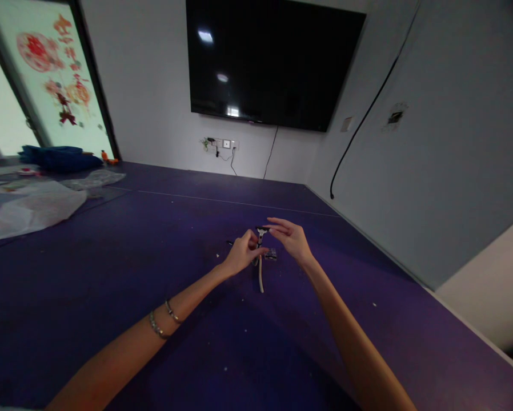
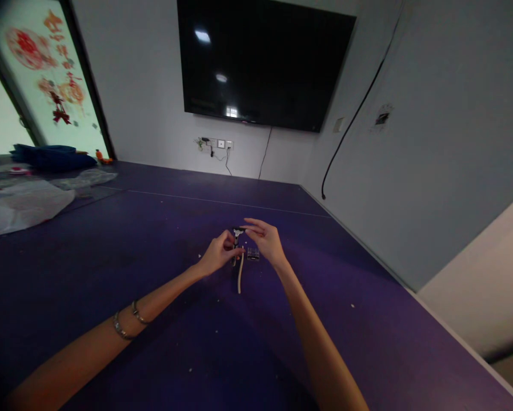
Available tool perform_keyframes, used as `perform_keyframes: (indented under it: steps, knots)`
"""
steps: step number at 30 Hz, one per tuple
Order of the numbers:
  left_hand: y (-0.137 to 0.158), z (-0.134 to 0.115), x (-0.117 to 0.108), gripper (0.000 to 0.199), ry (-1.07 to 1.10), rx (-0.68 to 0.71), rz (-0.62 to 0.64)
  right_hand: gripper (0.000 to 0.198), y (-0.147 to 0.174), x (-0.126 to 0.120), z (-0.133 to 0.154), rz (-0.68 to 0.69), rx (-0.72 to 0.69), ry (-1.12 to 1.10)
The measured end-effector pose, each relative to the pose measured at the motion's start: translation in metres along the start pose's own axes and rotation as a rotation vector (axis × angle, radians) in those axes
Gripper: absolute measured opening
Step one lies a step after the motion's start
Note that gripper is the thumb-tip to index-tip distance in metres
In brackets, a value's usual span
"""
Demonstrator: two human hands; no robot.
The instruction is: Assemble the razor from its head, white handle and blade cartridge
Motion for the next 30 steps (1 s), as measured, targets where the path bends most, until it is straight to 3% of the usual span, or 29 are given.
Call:
perform_keyframes:
  steps: [30]
  knots:
    - [0.0009, -0.0012, -0.0001, 0.035, 0.038, -0.049, -0.019, 0.028, 0.0011, -0.003, 0.0005, -0.008, -0.042, 0.052]
Point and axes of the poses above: each hand's wrist, its own y-axis away from the middle knuckle, its own x-axis out of the palm, z = x × y, the point moved 7 cm from there along -y, towards the middle knuckle, and after that the axes turned 12 degrees about z, right-handed, at the moved point
